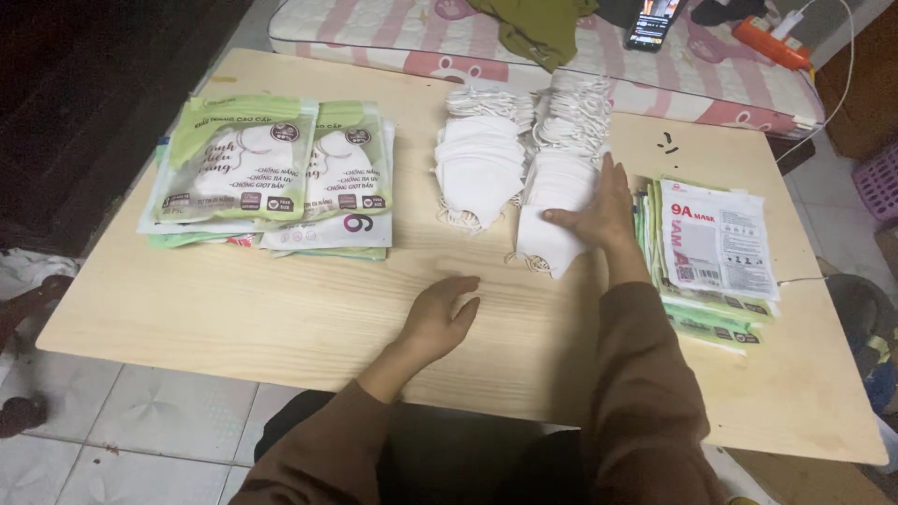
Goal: Manually folding face masks and inserting them into plastic packaging bags.
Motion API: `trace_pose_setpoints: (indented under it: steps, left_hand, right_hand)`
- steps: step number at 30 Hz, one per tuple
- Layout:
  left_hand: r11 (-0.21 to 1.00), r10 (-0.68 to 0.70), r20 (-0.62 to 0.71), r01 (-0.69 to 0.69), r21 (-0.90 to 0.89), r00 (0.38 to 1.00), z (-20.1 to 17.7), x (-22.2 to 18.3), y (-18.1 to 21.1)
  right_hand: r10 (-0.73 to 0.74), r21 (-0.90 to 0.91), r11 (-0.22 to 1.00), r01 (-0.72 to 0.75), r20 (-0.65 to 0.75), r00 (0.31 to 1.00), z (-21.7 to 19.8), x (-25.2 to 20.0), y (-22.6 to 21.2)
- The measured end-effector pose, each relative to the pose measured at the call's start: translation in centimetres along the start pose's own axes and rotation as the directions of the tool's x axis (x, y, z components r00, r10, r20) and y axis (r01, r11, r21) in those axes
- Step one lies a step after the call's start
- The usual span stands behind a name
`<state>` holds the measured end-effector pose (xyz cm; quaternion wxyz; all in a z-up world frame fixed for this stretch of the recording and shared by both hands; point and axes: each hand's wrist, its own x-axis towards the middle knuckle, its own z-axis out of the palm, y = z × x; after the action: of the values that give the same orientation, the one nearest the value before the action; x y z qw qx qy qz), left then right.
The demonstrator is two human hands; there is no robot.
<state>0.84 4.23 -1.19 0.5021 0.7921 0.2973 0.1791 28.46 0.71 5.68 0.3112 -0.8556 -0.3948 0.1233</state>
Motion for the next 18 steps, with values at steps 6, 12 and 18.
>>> trace_pose_setpoints:
  steps: [6, 12, 18]
  left_hand:
    - [0.986, 0.151, -0.073, -0.144, 0.086, 0.986, 0.7, -0.2, -2.0]
    - [0.981, 0.173, -0.084, -0.163, 0.107, 0.981, 1.3, 0.2, -3.4]
    - [0.991, 0.075, -0.028, -0.071, 0.109, 0.997, 1.2, 0.3, -2.8]
  right_hand:
    - [0.050, 0.106, 0.993, -0.047, -0.029, 0.998, 3.5, 3.6, 4.9]
    - [0.064, 0.109, 0.992, -0.060, -0.041, 0.997, 4.7, 4.6, 7.6]
    - [0.134, 0.346, 0.927, -0.143, 0.050, 0.990, 3.6, 2.4, 9.0]
